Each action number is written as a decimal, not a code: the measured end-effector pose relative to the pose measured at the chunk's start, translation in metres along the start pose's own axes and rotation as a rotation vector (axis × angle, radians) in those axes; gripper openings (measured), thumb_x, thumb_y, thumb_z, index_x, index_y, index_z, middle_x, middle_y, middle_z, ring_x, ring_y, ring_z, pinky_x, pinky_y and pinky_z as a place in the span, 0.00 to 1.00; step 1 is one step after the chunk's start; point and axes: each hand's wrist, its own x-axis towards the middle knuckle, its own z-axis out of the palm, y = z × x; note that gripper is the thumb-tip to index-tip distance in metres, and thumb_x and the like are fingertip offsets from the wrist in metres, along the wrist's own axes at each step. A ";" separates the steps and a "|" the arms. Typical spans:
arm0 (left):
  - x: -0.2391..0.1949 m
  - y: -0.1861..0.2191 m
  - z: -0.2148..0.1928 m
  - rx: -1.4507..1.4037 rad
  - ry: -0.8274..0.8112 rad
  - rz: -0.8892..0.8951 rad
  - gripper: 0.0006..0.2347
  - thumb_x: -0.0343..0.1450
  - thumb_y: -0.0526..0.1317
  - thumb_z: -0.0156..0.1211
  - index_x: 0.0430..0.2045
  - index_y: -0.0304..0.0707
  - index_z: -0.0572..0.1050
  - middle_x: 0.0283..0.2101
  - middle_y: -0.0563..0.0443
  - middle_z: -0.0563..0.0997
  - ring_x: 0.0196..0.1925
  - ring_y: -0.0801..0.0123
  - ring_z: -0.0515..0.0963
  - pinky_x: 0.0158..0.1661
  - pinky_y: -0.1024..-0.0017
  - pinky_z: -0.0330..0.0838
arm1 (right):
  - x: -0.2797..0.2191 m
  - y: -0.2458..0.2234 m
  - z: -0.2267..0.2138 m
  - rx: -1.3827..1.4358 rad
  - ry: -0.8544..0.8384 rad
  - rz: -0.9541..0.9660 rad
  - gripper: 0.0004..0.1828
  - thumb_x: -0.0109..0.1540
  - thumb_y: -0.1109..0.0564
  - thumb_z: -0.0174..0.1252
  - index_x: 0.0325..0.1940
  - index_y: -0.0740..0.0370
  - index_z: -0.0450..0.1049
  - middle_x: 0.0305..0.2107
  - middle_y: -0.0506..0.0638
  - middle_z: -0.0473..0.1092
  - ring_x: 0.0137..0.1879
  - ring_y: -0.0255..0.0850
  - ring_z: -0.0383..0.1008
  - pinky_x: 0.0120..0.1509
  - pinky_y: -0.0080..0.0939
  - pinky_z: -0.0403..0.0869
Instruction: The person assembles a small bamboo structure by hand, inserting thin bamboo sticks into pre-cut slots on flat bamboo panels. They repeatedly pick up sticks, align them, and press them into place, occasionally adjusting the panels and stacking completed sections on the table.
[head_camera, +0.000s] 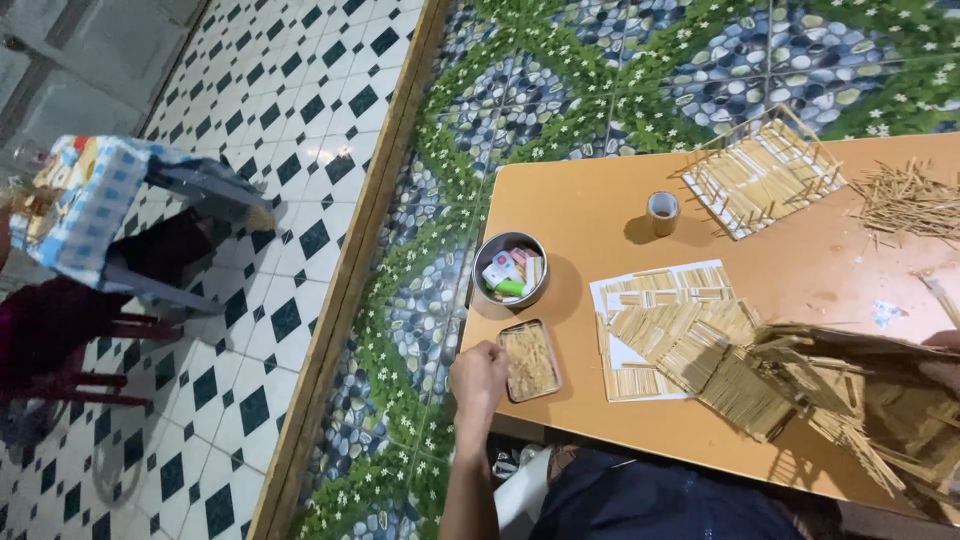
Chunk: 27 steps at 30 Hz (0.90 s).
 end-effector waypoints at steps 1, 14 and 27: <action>-0.001 0.006 -0.011 0.002 -0.002 0.008 0.06 0.66 0.37 0.54 0.25 0.43 0.80 0.27 0.50 0.83 0.27 0.62 0.81 0.30 0.64 0.75 | -0.002 -0.031 0.000 0.001 0.008 0.003 0.12 0.53 0.63 0.61 0.40 0.67 0.73 0.27 0.56 0.70 0.34 0.46 0.69 0.39 0.41 0.64; -0.002 0.114 -0.055 -0.435 -0.054 0.277 0.11 0.68 0.40 0.52 0.41 0.39 0.75 0.43 0.46 0.79 0.43 0.63 0.80 0.44 0.67 0.74 | -0.051 -0.417 -0.022 -0.446 -0.026 -0.062 0.08 0.58 0.60 0.55 0.29 0.65 0.79 0.21 0.60 0.71 0.31 0.50 0.70 0.41 0.43 0.65; 0.082 0.250 0.029 -0.408 -0.112 0.496 0.23 0.61 0.40 0.59 0.51 0.42 0.65 0.49 0.42 0.73 0.52 0.50 0.67 0.43 0.55 0.63 | -0.079 -0.289 -0.063 -0.574 0.150 -0.171 0.13 0.53 0.59 0.63 0.40 0.65 0.77 0.35 0.58 0.74 0.45 0.51 0.74 0.55 0.44 0.70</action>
